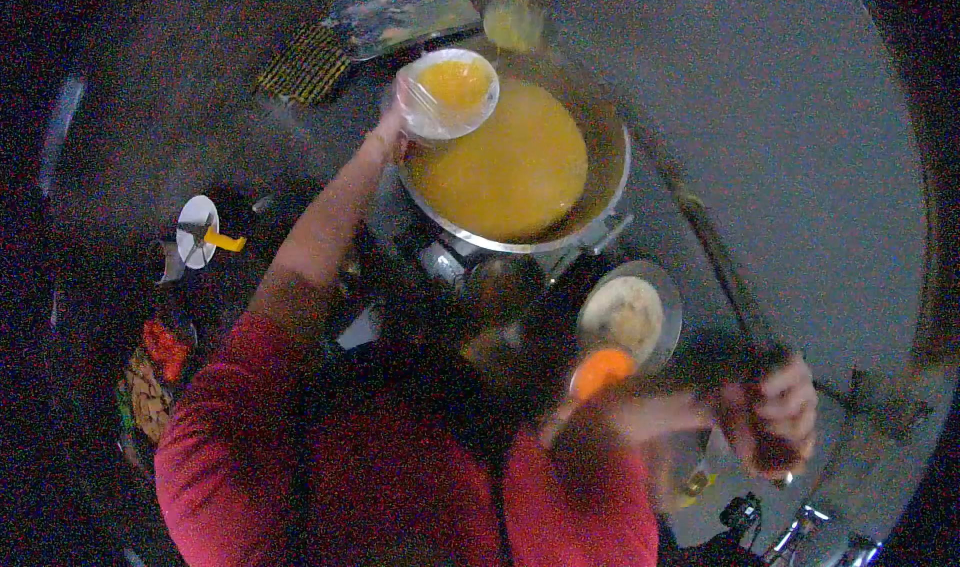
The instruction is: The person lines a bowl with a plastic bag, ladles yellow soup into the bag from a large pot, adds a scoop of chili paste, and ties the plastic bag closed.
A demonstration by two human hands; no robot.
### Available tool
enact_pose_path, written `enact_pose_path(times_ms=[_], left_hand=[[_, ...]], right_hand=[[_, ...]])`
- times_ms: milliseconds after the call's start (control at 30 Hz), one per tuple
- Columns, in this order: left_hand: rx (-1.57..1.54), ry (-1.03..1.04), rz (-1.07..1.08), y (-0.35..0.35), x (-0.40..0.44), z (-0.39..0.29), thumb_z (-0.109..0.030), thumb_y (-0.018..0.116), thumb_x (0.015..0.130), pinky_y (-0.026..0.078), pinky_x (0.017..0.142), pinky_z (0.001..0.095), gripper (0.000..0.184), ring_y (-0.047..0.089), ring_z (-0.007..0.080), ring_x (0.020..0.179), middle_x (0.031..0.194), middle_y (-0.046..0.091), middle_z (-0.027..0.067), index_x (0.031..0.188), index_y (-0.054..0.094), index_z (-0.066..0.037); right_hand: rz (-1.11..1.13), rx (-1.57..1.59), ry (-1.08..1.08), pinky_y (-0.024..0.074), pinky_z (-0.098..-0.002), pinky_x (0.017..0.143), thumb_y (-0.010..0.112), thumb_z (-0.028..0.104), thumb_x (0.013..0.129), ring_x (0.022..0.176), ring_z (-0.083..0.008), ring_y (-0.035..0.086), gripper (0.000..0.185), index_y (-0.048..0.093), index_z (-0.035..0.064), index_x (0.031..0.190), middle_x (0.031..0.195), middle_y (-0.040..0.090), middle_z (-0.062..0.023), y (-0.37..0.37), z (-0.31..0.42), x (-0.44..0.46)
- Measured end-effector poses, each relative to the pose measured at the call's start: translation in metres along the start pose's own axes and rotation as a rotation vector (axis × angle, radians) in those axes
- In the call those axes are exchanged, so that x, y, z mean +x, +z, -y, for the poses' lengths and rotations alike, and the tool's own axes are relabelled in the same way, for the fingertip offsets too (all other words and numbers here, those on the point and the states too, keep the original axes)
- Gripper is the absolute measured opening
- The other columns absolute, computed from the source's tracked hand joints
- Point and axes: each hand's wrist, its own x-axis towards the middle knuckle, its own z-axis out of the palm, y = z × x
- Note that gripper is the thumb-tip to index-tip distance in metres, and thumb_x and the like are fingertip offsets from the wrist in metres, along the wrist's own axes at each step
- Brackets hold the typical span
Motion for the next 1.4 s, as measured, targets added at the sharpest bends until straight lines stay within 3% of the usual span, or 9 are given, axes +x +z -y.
enact_pose_path(times_ms=[133, 233, 300, 433, 800, 1033, 1300, 1367, 1400], left_hand=[[0.049, 0.098, -0.076, 0.004, -0.029, -0.035, -0.062, 0.042, 0.077, 0.042, 0.086, 0.0336, 0.073, 0.046, 0.018, 0.109, 0.123, 0.044, 0.0056, 0.127, 0.034, -0.009], [0.165, 0.12, -0.112, -0.005, -0.049, -0.043, -0.062, 0.041, 0.077, 0.041, 0.086, 0.0334, 0.073, 0.046, 0.0178, 0.109, 0.123, 0.044, 0.0056, 0.128, 0.033, -0.009], [0.269, 0.135, -0.155, -0.023, -0.059, -0.05, -0.061, 0.041, 0.078, 0.041, 0.087, 0.0331, 0.073, 0.046, 0.0177, 0.109, 0.123, 0.044, 0.0055, 0.128, 0.033, -0.009], [0.419, 0.141, -0.24, -0.069, -0.053, -0.046, -0.059, 0.039, 0.08, 0.039, 0.089, 0.0322, 0.07, 0.045, 0.0173, 0.11, 0.124, 0.042, 0.0055, 0.129, 0.031, -0.009], [0.167, -0.076, -0.059, -0.104, 0.031, 0.049, -0.062, 0.041, 0.077, 0.045, 0.081, 0.0348, 0.071, 0.05, 0.0181, 0.104, 0.122, 0.045, 0.0057, 0.127, 0.035, -0.012], [0.059, 0.034, -0.008, 0.004, 0.002, 0.026, -0.066, 0.038, 0.076, 0.041, 0.086, 0.0364, 0.075, 0.045, 0.0199, 0.11, 0.125, 0.042, 0.0065, 0.129, 0.033, -0.013], [-0.083, 0.041, 0.05, -0.002, -0.006, 0.024, -0.063, 0.034, 0.079, 0.037, 0.091, 0.0349, 0.07, 0.041, 0.0185, 0.114, 0.127, 0.041, 0.0055, 0.128, 0.034, -0.014], [-0.088, 0.056, 0.066, -0.013, -0.023, 0.02, -0.062, 0.033, 0.08, 0.036, 0.093, 0.0345, 0.069, 0.041, 0.0182, 0.115, 0.127, 0.041, 0.0053, 0.128, 0.034, -0.014], [-0.087, 0.062, 0.07, -0.019, -0.033, 0.014, -0.062, 0.033, 0.08, 0.035, 0.094, 0.0344, 0.068, 0.04, 0.018, 0.115, 0.127, 0.041, 0.0051, 0.128, 0.034, -0.014]], right_hand=[[0.25, -0.518, 0.255, 0.0348, -0.0334, 0.042, 0.053, 0.026, 0.074, 0.045, -0.0185, 0.045, 0.027, 0.044, 0.0119, 0.053, 0.05, 0.044, -0.0019, 0.023, -0.088, -0.059], [-0.207, -0.678, 0.683, 0.0213, -0.0283, 0.04, 0.047, 0.009, 0.077, 0.041, -0.011, 0.023, 0.028, 0.033, 0.0107, 0.053, 0.046, 0.027, 0.002, -0.016, -0.147, -0.127], [-0.715, -0.224, 0.616, 0.0217, -0.0275, 0.041, 0.048, 0.011, 0.078, 0.041, -0.0096, 0.022, 0.028, 0.034, 0.012, 0.055, 0.045, 0.025, 0.0028, -0.001, -0.154, -0.099], [-0.995, -0.265, 0.568, 0.0227, -0.0257, 0.046, 0.045, 0.021, 0.082, 0.039, -0.0107, 0.016, 0.045, 0.02, 0.0179, 0.045, 0.04, 0.019, 0.0024, -0.052, -0.118, -0.094], [-0.628, -0.084, 0.225, 0.0212, -0.0269, 0.045, 0.042, 0.02, 0.084, 0.037, -0.0101, 0.02, 0.042, 0.025, 0.0174, 0.045, 0.04, 0.024, 0.0016, -0.061, 0.01, -0.017], [-0.465, 0.062, 0.216, 0.022, -0.0266, 0.048, 0.045, 0.016, 0.08, 0.041, -0.0105, 0.019, 0.045, 0.018, 0.0185, 0.044, 0.041, 0.02, 0.0017, -0.052, 0.048, -0.004], [-0.945, -0.511, 0.099, 0.0234, -0.0283, 0.05, 0.042, 0.019, 0.082, 0.043, -0.0106, 0.021, 0.038, 0.026, 0.015, 0.048, 0.046, 0.02, 0.0001, -0.06, 0.017, 0.005], [-0.328, 0.123, 0.314, 0.0307, -0.0316, 0.058, 0.039, 0.019, 0.083, 0.043, -0.0131, 0.022, 0.034, 0.03, 0.0122, 0.051, 0.047, 0.019, -0.0004, -0.068, -0.002, -0.005], [-0.292, -0.062, 0.339, 0.0363, -0.0307, 0.058, 0.045, 0.015, 0.08, 0.044, -0.0142, 0.032, 0.036, 0.031, 0.0096, 0.048, 0.046, 0.029, -0.0018, -0.046, -0.025, -0.007]])
